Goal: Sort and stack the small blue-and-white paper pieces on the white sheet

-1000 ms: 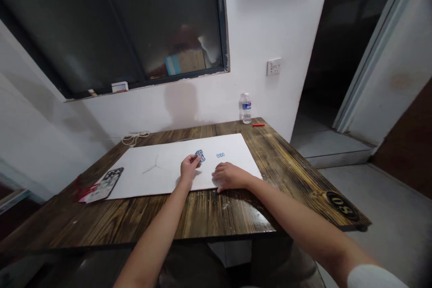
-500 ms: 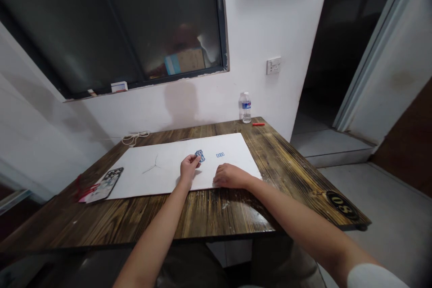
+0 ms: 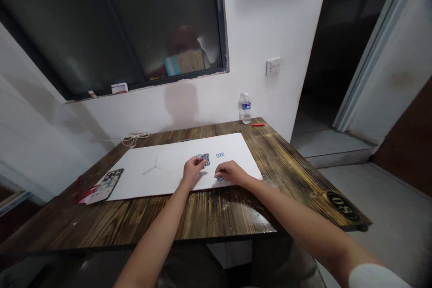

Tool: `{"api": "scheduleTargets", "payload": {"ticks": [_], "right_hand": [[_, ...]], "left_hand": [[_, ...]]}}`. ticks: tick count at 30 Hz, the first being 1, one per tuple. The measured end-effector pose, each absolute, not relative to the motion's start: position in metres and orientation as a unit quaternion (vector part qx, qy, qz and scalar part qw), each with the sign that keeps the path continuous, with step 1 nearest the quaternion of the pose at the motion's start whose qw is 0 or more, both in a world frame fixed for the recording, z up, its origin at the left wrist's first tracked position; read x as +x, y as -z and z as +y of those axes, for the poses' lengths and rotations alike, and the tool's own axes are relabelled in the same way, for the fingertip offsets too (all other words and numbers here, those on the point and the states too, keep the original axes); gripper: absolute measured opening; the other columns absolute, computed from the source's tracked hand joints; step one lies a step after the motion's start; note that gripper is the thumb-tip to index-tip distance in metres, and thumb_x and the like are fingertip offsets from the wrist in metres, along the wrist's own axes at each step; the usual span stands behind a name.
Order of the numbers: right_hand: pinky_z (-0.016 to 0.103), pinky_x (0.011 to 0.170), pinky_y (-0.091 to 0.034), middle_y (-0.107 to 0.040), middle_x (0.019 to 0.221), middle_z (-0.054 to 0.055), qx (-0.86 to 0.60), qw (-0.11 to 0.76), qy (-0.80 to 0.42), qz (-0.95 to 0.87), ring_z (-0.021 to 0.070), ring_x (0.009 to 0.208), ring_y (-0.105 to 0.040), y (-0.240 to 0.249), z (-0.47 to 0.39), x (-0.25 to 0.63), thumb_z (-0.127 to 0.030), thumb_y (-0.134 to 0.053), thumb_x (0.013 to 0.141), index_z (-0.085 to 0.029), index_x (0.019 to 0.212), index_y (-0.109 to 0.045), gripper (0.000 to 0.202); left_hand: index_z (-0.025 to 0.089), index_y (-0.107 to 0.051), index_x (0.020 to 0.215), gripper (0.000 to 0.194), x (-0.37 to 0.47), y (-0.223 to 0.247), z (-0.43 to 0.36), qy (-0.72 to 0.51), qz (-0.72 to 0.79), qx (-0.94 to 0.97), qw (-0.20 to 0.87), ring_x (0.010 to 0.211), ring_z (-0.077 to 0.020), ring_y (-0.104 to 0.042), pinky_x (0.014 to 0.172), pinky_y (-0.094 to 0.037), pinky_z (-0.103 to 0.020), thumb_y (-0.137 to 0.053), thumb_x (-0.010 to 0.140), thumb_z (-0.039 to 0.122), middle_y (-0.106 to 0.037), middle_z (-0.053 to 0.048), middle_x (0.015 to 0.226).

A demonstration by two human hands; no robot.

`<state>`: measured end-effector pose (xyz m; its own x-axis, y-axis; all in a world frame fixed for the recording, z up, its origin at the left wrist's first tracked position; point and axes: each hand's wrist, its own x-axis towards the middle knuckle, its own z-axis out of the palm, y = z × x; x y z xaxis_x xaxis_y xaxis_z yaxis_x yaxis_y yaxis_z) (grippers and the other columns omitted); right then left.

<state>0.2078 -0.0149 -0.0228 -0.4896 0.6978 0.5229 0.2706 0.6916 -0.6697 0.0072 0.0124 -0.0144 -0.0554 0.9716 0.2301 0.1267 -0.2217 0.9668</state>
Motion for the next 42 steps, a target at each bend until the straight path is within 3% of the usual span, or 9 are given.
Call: {"api": "scheduleTargets", "payload": {"ticks": [7, 12, 16, 21, 33, 37, 40, 42], "right_hand": [[0.024, 0.046, -0.043, -0.063, 0.062, -0.001, -0.337, 0.506, -0.376, -0.699, 0.0105, 0.042, -0.051, 0.034, -0.006, 0.206, -0.047, -0.061, 0.082, -0.019, 0.082, -0.069, 0.029], [0.028, 0.058, -0.05, -0.066, 0.073, 0.0, -0.325, 0.546, -0.376, -0.674, 0.0127, 0.053, -0.06, 0.038, -0.001, 0.205, -0.044, -0.066, 0.077, -0.02, 0.094, -0.069, 0.03], [0.028, 0.059, -0.05, -0.066, 0.07, -0.001, -0.328, 0.55, -0.376, -0.67, 0.0141, 0.056, -0.061, 0.039, -0.001, 0.205, -0.042, -0.07, 0.074, -0.02, 0.103, -0.065, 0.038], [0.029, 0.062, -0.048, -0.065, 0.065, -0.001, -0.351, 0.556, -0.358, -0.663, 0.015, 0.058, -0.059, 0.039, -0.002, 0.206, -0.042, -0.073, 0.071, -0.02, 0.099, -0.065, 0.036], [0.028, 0.057, -0.046, -0.063, 0.06, -0.003, -0.323, 0.525, -0.478, -0.626, 0.0142, 0.053, -0.058, 0.043, 0.003, 0.204, -0.044, -0.08, 0.06, -0.019, 0.089, -0.066, 0.041], [0.03, 0.064, -0.048, -0.065, 0.065, 0.0, -0.353, 0.53, -0.426, -0.643, 0.0165, 0.062, -0.061, 0.041, 0.004, 0.208, -0.046, -0.069, 0.074, -0.019, 0.089, -0.067, 0.031], [0.035, 0.079, -0.048, -0.071, 0.083, 0.005, -0.423, 0.526, -0.288, -0.679, 0.02, 0.081, -0.063, 0.035, 0.004, 0.214, -0.042, -0.053, 0.088, -0.019, 0.09, -0.068, 0.027], [0.039, 0.089, -0.045, -0.071, 0.098, 0.008, -0.465, 0.493, -0.171, -0.715, 0.0234, 0.096, -0.06, 0.032, 0.004, 0.219, -0.037, -0.051, 0.091, -0.019, 0.097, -0.068, 0.025]], "left_hand": [[0.016, -0.061, 0.071, 0.037, 0.008, 0.017, 0.01, -0.486, 0.472, 0.61, 0.41, 0.052, -0.0104, -0.054, 0.054, -0.044, -0.023, -0.081, 0.056, 0.043, -0.061, 0.002, 0.058], [0.016, -0.059, 0.069, 0.036, 0.01, 0.013, 0.005, -0.461, 0.45, 0.637, 0.423, 0.052, -0.0109, -0.054, 0.053, -0.042, -0.023, -0.08, 0.058, 0.044, -0.059, 0.002, 0.058], [0.016, -0.06, 0.068, 0.035, 0.012, 0.011, 0.002, -0.433, 0.43, 0.664, 0.433, 0.052, -0.0114, -0.054, 0.053, -0.04, -0.023, -0.079, 0.061, 0.045, -0.059, 0.002, 0.058], [0.016, -0.06, 0.067, 0.033, 0.012, 0.008, -0.002, -0.388, 0.4, 0.701, 0.446, 0.053, -0.0114, -0.054, 0.054, -0.039, -0.023, -0.079, 0.063, 0.043, -0.061, 0.001, 0.058], [0.016, -0.061, 0.068, 0.034, 0.01, 0.011, -0.002, -0.366, 0.382, 0.7, 0.48, 0.055, -0.0123, -0.057, 0.055, -0.041, -0.023, -0.08, 0.063, 0.043, -0.065, -0.001, 0.06], [0.016, -0.059, 0.066, 0.036, 0.01, 0.01, -0.001, -0.401, 0.39, 0.686, 0.466, 0.052, -0.0114, -0.056, 0.053, -0.041, -0.023, -0.081, 0.061, 0.045, -0.061, 0.001, 0.057], [0.017, -0.057, 0.065, 0.037, 0.01, 0.009, 0.001, -0.453, 0.406, 0.653, 0.451, 0.05, -0.0107, -0.054, 0.052, -0.041, -0.023, -0.081, 0.06, 0.045, -0.058, 0.002, 0.056], [0.017, -0.058, 0.066, 0.037, 0.009, 0.009, 0.002, -0.492, 0.421, 0.623, 0.439, 0.049, -0.0103, -0.053, 0.052, -0.041, -0.023, -0.081, 0.059, 0.045, -0.057, 0.003, 0.055]]}}
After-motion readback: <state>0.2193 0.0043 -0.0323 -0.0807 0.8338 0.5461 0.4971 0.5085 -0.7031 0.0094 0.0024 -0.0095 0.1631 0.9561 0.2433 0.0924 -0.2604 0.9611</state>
